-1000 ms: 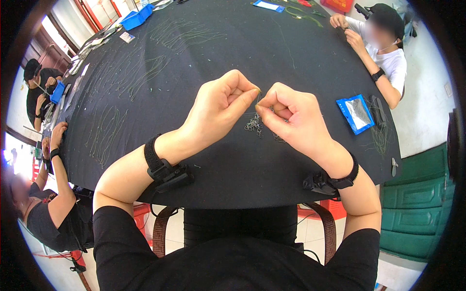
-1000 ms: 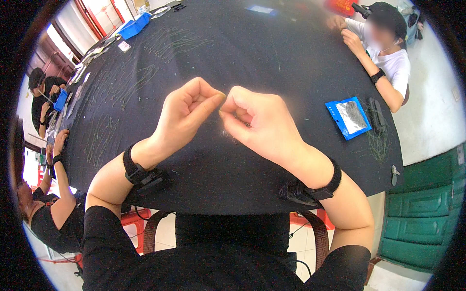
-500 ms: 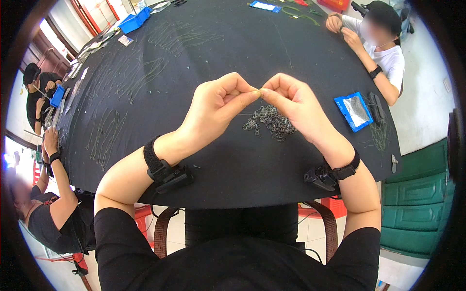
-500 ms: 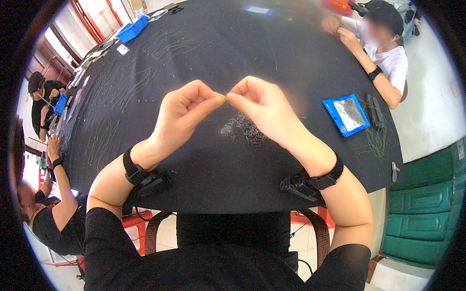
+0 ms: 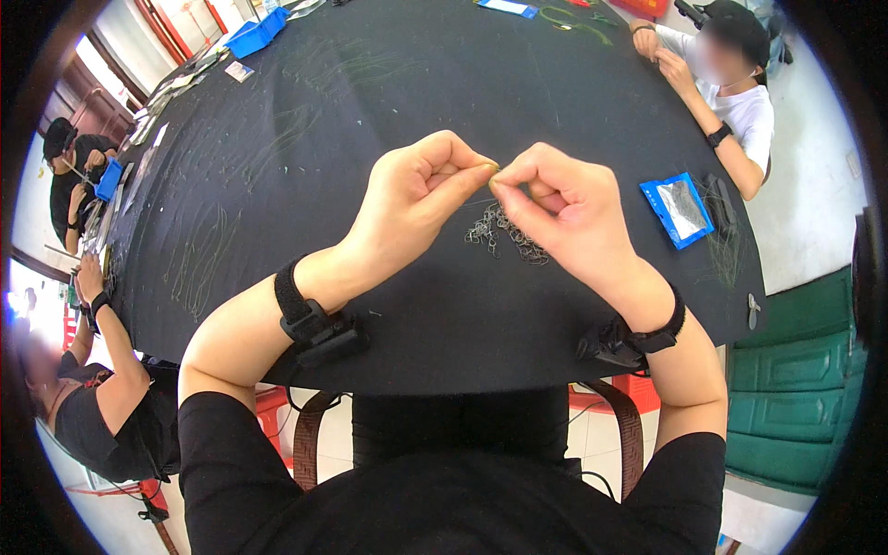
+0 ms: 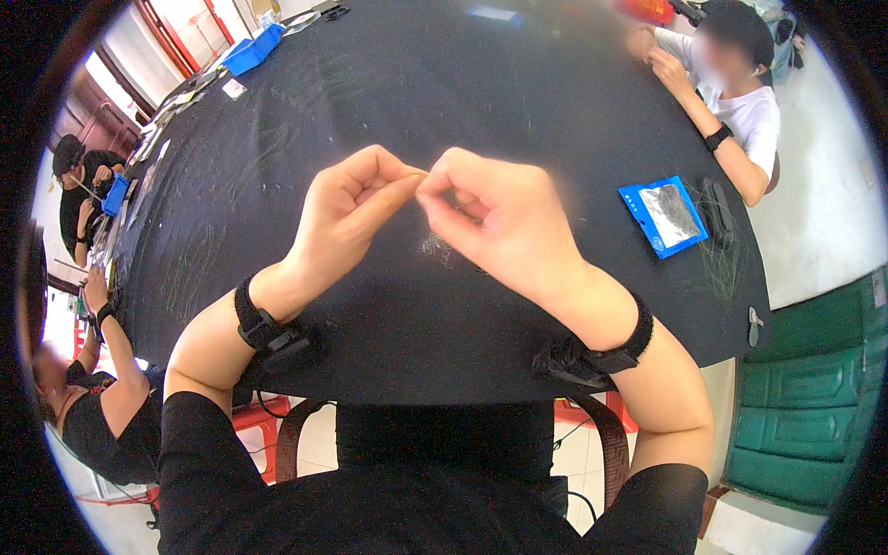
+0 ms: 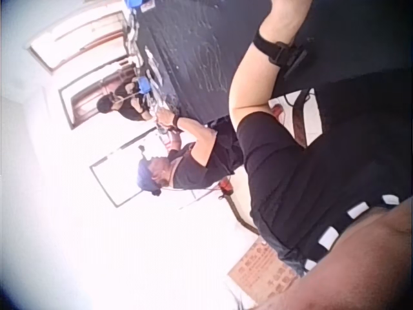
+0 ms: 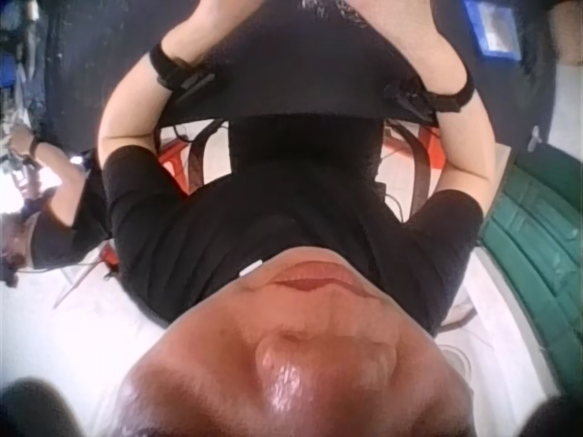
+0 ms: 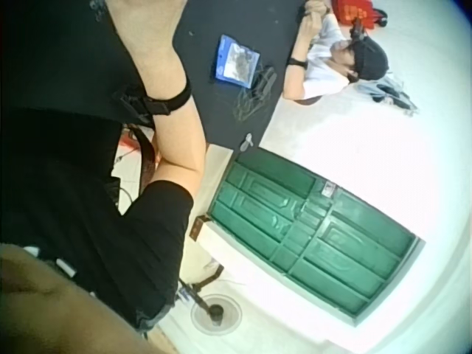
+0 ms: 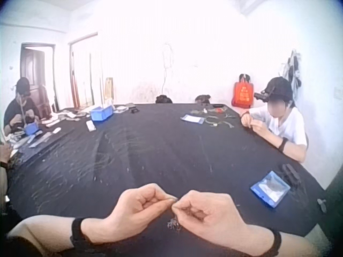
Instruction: Assembling small fishing tackle components and metal rings onto a fishing line while seated at a table.
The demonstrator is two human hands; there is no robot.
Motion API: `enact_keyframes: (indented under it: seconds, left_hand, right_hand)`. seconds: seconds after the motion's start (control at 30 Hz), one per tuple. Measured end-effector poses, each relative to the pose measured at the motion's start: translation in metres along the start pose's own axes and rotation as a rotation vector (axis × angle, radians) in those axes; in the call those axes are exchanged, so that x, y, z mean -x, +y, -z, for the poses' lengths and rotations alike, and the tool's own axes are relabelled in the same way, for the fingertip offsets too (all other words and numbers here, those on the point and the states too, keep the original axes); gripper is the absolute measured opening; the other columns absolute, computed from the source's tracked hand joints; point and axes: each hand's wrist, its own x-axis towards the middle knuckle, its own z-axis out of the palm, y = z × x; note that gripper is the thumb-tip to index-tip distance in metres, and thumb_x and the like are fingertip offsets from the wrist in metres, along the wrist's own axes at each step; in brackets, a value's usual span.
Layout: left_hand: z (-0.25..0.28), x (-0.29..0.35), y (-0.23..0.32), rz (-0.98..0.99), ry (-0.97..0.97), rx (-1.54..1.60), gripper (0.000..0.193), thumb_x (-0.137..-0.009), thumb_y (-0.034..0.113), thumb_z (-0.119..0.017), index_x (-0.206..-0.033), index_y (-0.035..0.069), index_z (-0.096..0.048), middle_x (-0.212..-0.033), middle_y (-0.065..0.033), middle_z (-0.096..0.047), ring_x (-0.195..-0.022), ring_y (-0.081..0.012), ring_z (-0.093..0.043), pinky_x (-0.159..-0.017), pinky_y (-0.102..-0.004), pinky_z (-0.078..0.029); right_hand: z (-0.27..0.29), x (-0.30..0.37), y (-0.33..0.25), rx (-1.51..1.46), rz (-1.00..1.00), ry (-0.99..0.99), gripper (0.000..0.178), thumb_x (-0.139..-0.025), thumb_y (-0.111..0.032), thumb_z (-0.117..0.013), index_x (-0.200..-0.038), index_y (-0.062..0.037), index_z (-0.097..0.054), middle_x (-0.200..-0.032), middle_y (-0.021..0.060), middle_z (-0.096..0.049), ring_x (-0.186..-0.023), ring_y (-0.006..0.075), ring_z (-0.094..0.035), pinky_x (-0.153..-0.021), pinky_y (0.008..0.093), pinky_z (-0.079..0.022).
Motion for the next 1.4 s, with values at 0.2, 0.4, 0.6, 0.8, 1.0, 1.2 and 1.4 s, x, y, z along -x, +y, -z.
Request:
enact_keyframes:
  seconds: [0.2, 0.4, 0.6, 0.8, 1.0, 1.2, 1.4]
  left_hand:
    - [0.0, 0.0, 0.0, 0.039, -0.058, -0.026, 0.015, -0.093, 0.013, -0.064, -0.09, -0.002, -0.064, -0.069, 0.0043, -0.057, -0.064, -0.0003, -0.045, -0.056, -0.0184, -0.038]
    - [0.001, 0.001, 0.002, 0.051, -0.033, -0.045, 0.016, -0.093, 0.015, -0.065, -0.09, -0.001, -0.064, -0.073, 0.0037, -0.059, -0.066, -0.0003, -0.047, -0.057, -0.0181, -0.039]
    - [0.003, 0.0, -0.002, 0.072, 0.026, -0.004, 0.017, -0.094, 0.015, -0.064, -0.092, -0.001, -0.063, -0.076, 0.0021, -0.062, -0.068, -0.0005, -0.048, -0.06, -0.0178, -0.041]
    - [0.001, 0.0, -0.006, 0.023, 0.06, 0.033, 0.015, -0.095, 0.013, -0.062, -0.095, -0.002, -0.062, -0.079, 0.0007, -0.064, -0.072, -0.0011, -0.052, -0.063, -0.0173, -0.042]
    - [-0.002, 0.0, -0.007, 0.023, 0.002, 0.093, 0.014, -0.095, 0.012, -0.061, -0.094, -0.002, -0.063, -0.079, 0.0008, -0.063, -0.072, -0.0011, -0.052, -0.062, -0.0171, -0.042]
    - [0.001, 0.001, 0.007, 0.164, -0.118, -0.045, 0.013, -0.095, 0.013, -0.062, -0.094, 0.0, -0.064, -0.082, 0.004, -0.061, -0.074, 0.0001, -0.049, -0.064, -0.0171, -0.039]
    - [-0.001, 0.002, -0.001, 0.056, -0.045, -0.024, 0.017, -0.093, 0.015, -0.064, -0.088, -0.002, -0.064, -0.067, 0.0057, -0.055, -0.062, 0.0004, -0.043, -0.053, -0.018, -0.035]
  right_hand:
    - [0.006, -0.006, 0.01, 0.005, 0.018, 0.096, 0.004, -0.088, -0.009, -0.065, -0.089, -0.0064, -0.062, -0.054, -0.0031, -0.045, -0.051, 0.0033, -0.038, -0.049, 0.0227, -0.033]
    - [0.004, -0.011, 0.019, -0.282, -0.189, 0.006, 0.011, -0.092, -0.014, -0.062, -0.094, -0.0032, -0.062, -0.072, -0.0043, -0.057, -0.065, 0.0016, -0.048, -0.059, 0.0201, -0.04]
    - [-0.003, -0.009, 0.03, -0.369, -0.37, -0.112, 0.013, -0.09, -0.015, -0.063, -0.088, -0.0033, -0.058, -0.077, -0.0019, -0.058, -0.069, 0.0046, -0.051, -0.061, 0.0232, -0.042]
    - [-0.004, -0.002, 0.004, -0.267, -0.254, -0.105, 0.012, -0.085, -0.008, -0.063, -0.083, -0.0017, -0.053, -0.068, -0.0014, -0.055, -0.066, 0.0029, -0.051, -0.059, 0.0235, -0.043]
    - [-0.001, -0.003, 0.002, 0.168, 0.075, -0.026, 0.009, -0.084, -0.007, -0.065, -0.086, -0.0045, -0.056, -0.065, 0.0074, -0.057, -0.057, 0.0132, -0.055, -0.053, 0.0282, -0.043]
    - [0.003, -0.006, 0.01, 0.166, 0.206, 0.106, 0.005, -0.086, -0.007, -0.064, -0.088, -0.0067, -0.059, -0.065, 0.0081, -0.056, -0.054, 0.0153, -0.054, -0.051, 0.0278, -0.042]
    - [0.005, -0.011, 0.019, -0.115, -0.091, -0.007, 0.007, -0.09, -0.012, -0.063, -0.09, -0.0047, -0.061, -0.067, -0.0015, -0.057, -0.062, 0.0038, -0.05, -0.055, 0.0233, -0.04]
